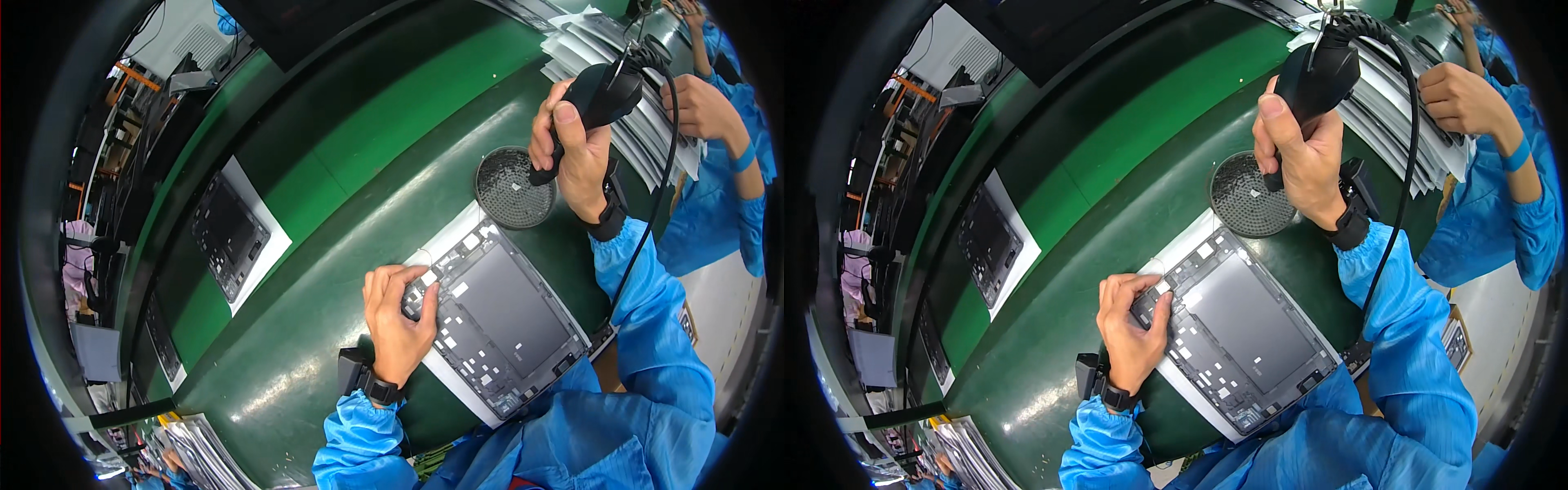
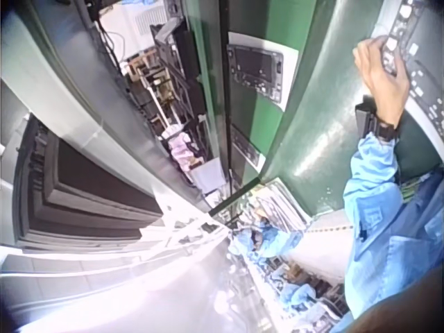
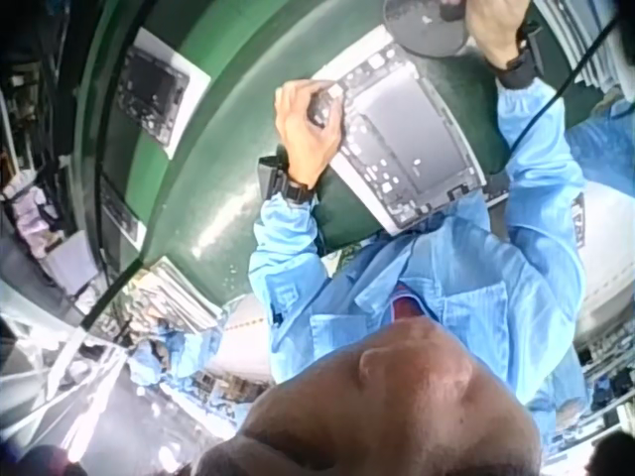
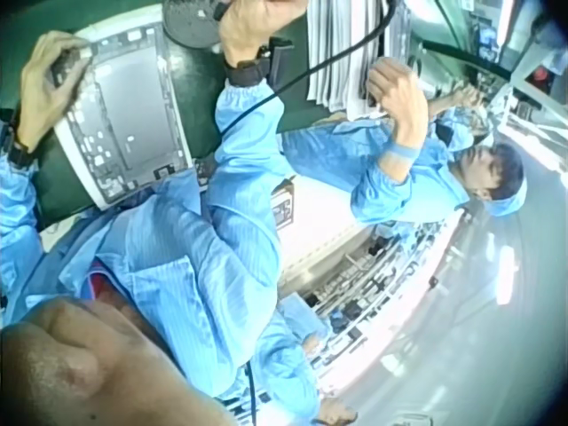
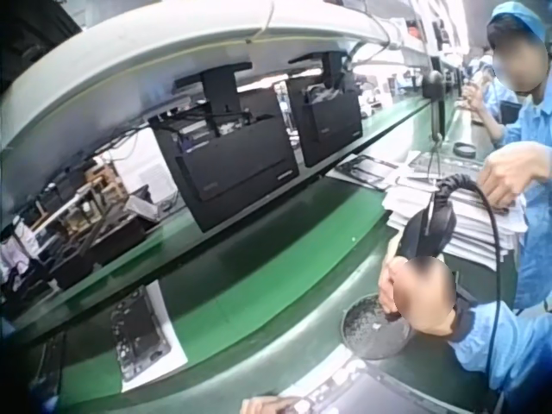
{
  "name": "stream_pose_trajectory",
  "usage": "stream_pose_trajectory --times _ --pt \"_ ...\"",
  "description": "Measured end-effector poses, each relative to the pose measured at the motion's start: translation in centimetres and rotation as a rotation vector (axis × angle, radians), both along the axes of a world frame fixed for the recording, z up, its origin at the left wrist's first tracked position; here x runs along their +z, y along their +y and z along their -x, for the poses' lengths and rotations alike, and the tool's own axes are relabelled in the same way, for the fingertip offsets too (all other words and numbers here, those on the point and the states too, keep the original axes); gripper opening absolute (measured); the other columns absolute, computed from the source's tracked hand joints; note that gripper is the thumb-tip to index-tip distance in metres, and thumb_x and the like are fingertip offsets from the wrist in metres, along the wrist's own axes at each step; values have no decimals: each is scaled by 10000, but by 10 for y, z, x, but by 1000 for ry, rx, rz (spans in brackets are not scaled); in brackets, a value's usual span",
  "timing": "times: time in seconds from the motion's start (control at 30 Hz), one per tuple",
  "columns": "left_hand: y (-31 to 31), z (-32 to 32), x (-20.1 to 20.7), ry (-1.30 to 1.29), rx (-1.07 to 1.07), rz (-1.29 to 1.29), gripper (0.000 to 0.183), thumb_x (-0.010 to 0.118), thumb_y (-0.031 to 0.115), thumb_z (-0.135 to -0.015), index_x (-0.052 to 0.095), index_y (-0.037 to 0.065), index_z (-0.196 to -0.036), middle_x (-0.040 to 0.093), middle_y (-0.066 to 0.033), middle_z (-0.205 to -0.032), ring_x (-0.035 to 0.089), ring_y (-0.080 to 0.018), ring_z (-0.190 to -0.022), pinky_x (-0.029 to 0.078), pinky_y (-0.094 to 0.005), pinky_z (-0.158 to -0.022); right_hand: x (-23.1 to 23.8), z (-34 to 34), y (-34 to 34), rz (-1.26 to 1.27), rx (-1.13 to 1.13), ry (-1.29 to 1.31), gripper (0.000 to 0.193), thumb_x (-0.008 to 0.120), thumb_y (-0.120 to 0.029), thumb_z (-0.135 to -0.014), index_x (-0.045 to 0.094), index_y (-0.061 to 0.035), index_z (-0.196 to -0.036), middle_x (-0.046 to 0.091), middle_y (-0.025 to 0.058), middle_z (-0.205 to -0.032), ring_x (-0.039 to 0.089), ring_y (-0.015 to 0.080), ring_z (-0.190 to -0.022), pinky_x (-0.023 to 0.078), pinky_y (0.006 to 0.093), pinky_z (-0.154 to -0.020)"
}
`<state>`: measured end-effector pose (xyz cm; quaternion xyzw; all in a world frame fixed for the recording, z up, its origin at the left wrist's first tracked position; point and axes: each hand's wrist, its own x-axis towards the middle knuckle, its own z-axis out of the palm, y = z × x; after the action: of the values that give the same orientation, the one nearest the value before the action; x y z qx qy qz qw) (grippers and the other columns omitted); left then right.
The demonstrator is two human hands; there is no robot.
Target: Assembling electronic components on a factory assembly line using a power screwdriver.
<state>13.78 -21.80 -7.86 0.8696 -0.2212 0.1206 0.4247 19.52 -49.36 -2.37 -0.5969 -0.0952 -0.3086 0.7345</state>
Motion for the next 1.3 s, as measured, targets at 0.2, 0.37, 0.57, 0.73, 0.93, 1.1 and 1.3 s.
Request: stream_pose_trajectory --times 0.2,0.37,0.57,0.73,0.93,1.1,1.3 --pt "0 -1 -2 -1 -9 5 250 795 -1 -761 706 17 -994 649 -118 -937 598 -278 -890 489 -363 -779 -4 1 -3 87 -8 28 278 573 -298 -1058 491 -35 -1023 486 42 -639 451 95 -473 401 245 -432" --pt "1 1 -1 -2 -6 10 245 790 0 -764 702 15 -992 644 -118 -934 594 -280 -887 488 -365 -780 -4 1 0 119 -14 23 259 559 -282 -1066 488 -40 -1009 493 37 -654 457 92 -483 400 240 -450" --pt "0 1 -4 -30 -9 25 232 782 5 -768 698 13 -984 634 -122 -925 586 -291 -877 477 -373 -782 15 5 13 -6 -75 -15 191 603 -223 -1049 562 -40 -1015 531 8 -624 492 76 -487 412 239 -474" --pt "5 0 -8 -35 -6 46 233 787 29 -768 693 20 -981 626 -115 -940 579 -297 -888 464 -381 -803 34 26 64 49 62 -64 352 561 -394 -1044 467 -59 -1099 466 48 -641 425 117 -465 405 273 -450" --pt "-1 -1 -9 -21 -6 53 230 790 61 -780 697 28 -988 613 -97 -946 555 -297 -916 444 -393 -845 4 31 117 48 317 -22 396 594 -418 -1029 442 -61 -1109 476 51 -637 437 115 -456 410 270 -431" --pt "3 -1 -11 6 -13 43 245 783 62 -785 692 30 -1010 602 -89 -960 543 -294 -931 424 -398 -852 -4 29 129 -1 321 -13 316 607 -342 -1024 477 -54 -1001 490 28 -618 450 93 -462 399 253 -440" --pt "2 -1 -12 8 -11 39 247 784 67 -786 692 31 -1013 605 -89 -963 548 -295 -942 422 -397 -845 -3 28 132 -62 307 -8 274 609 -271 -1027 514 -48 -898 511 5 -608 468 70 -467 392 237 -449"
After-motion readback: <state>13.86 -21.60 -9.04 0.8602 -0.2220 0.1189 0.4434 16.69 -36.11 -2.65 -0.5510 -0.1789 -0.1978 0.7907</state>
